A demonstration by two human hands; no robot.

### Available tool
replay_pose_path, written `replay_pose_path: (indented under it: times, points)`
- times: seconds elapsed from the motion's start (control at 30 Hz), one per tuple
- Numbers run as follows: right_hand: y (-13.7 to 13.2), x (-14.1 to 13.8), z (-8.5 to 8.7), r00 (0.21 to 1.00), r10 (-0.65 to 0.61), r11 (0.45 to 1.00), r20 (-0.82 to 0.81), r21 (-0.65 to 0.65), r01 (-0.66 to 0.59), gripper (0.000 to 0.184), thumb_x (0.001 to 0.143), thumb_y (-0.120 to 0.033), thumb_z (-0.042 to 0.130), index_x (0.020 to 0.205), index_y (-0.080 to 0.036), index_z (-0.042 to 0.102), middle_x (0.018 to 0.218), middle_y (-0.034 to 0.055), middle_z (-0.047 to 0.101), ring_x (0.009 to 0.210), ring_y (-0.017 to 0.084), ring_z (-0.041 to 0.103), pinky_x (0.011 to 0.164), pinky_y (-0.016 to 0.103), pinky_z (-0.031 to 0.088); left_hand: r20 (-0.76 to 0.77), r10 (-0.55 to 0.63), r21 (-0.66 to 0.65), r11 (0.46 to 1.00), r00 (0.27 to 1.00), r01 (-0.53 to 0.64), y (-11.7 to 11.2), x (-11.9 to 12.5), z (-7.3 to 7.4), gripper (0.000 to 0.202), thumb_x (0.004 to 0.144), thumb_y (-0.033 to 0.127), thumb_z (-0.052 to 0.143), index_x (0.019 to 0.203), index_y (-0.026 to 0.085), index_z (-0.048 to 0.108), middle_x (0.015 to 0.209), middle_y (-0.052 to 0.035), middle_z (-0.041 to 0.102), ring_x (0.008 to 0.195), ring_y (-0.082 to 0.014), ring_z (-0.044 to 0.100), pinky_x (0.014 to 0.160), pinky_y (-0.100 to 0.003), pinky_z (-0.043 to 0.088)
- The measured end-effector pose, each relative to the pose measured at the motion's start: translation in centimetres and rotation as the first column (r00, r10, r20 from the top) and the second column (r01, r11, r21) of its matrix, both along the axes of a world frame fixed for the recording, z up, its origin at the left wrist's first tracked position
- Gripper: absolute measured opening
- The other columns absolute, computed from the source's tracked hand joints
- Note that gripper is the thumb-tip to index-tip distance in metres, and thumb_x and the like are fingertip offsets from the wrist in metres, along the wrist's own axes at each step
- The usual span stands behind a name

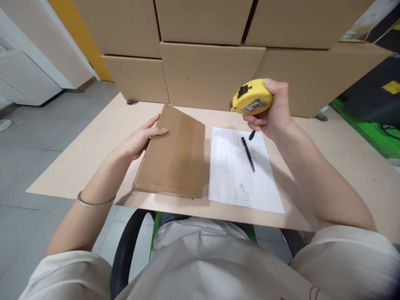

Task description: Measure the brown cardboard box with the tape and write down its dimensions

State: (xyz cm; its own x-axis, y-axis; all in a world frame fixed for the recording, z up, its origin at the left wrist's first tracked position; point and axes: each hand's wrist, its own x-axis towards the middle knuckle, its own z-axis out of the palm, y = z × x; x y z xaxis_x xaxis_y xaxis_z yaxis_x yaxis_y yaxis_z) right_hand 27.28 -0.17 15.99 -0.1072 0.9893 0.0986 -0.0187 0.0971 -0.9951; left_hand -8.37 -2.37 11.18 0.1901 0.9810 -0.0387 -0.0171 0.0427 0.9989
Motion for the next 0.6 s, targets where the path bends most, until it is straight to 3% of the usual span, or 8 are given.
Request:
replay_pose_path:
  times: [0.1,0.2,0.3,0.4,0.47,0.53,0.6]
  points:
    - [-0.4,0.5,0.0,0.998,-0.048,0.999,-0.046,-0.013,0.048,0.037,0.09,-0.061,0.065,0.092,-0.025,0.063,0.084,0.0063,0.061,0.053,0.013,0.031,0.044,0.029,0.011,0.098,-0.017,-0.159,0.987,0.995,0.033,-1.0,2.0,-1.1,0.064,0.088,0.049,0.085,0.15,0.033,0.073,0.131,-0.0032,0.088,0.152,-0.0548,0.061,0.134,-0.075,0.041]
    - [-0.6,0.3,-0.1,0.996,-0.06,0.998,-0.071,-0.033,0.058,0.035,0.094,-0.059,0.061,0.093,-0.024,0.062,0.087,0.0063,0.063,0.053,0.012,0.031,0.044,0.029,0.01,0.167,0.043,-0.244,0.97,0.985,-0.001,-1.9,5.3,-2.7,0.064,0.086,0.055,0.081,0.143,0.027,0.076,0.129,-0.0094,0.088,0.148,-0.0565,0.065,0.128,-0.071,0.051]
    - [-0.5,-0.3,-0.8,0.998,-0.041,0.996,-0.041,-0.087,0.038,0.037,0.096,-0.061,0.059,0.092,-0.024,0.062,0.081,0.0058,0.062,0.053,0.013,0.032,0.042,0.028,0.013,0.218,0.016,-0.223,0.974,0.976,0.034,-2.6,8.0,-4.2,0.076,0.083,0.048,0.078,0.155,0.024,0.068,0.144,-0.0109,0.083,0.145,-0.0525,0.068,0.123,-0.07,0.056]
    - [-0.3,-1.0,-2.0,0.999,0.015,0.991,0.033,-0.13,-0.011,0.044,0.101,-0.066,0.053,0.092,-0.024,0.063,0.072,0.0044,0.061,0.05,0.013,0.03,0.038,0.026,0.018,0.24,-0.035,-0.197,0.977,0.97,0.084,-2.9,8.8,-5.2,0.092,0.081,0.044,0.078,0.169,0.027,0.053,0.161,-0.011,0.072,0.148,-0.0489,0.067,0.124,-0.069,0.054]
    - [0.0,-1.7,-2.9,0.992,0.089,0.988,0.093,-0.137,-0.076,0.048,0.102,-0.07,0.052,0.091,-0.025,0.063,0.066,0.0023,0.06,0.047,0.012,0.029,0.038,0.025,0.026,0.163,-0.012,-0.178,0.983,0.987,0.041,-2.8,8.3,-5.8,0.09,0.082,0.045,0.078,0.168,0.027,0.055,0.164,-0.0111,0.069,0.152,-0.0484,0.062,0.129,-0.068,0.049]
    - [0.3,-2.9,-3.6,0.976,0.158,0.979,0.15,-0.149,-0.136,0.056,0.1,-0.079,0.053,0.089,-0.025,0.062,0.062,0.0005,0.058,0.044,0.012,0.028,0.039,0.026,0.034,-0.022,0.088,-0.123,0.988,0.996,-0.09,-2.6,7.3,-6.5,0.077,0.083,0.047,0.079,0.156,0.027,0.067,0.166,-0.0116,0.064,0.162,-0.0475,0.051,0.135,-0.064,0.041]
    - [0.9,-4.7,-4.0,0.958,0.221,0.967,0.183,-0.166,-0.192,0.064,0.096,-0.089,0.053,0.087,-0.026,0.063,0.06,0.0002,0.058,0.042,0.012,0.029,0.039,0.028,0.038,-0.194,0.199,-0.055,0.975,0.961,-0.214,-2.2,6.5,-7.1,0.07,0.083,0.05,0.083,0.148,0.027,0.073,0.172,-0.0137,0.053,0.168,-0.0454,0.042,0.139,-0.057,0.036]
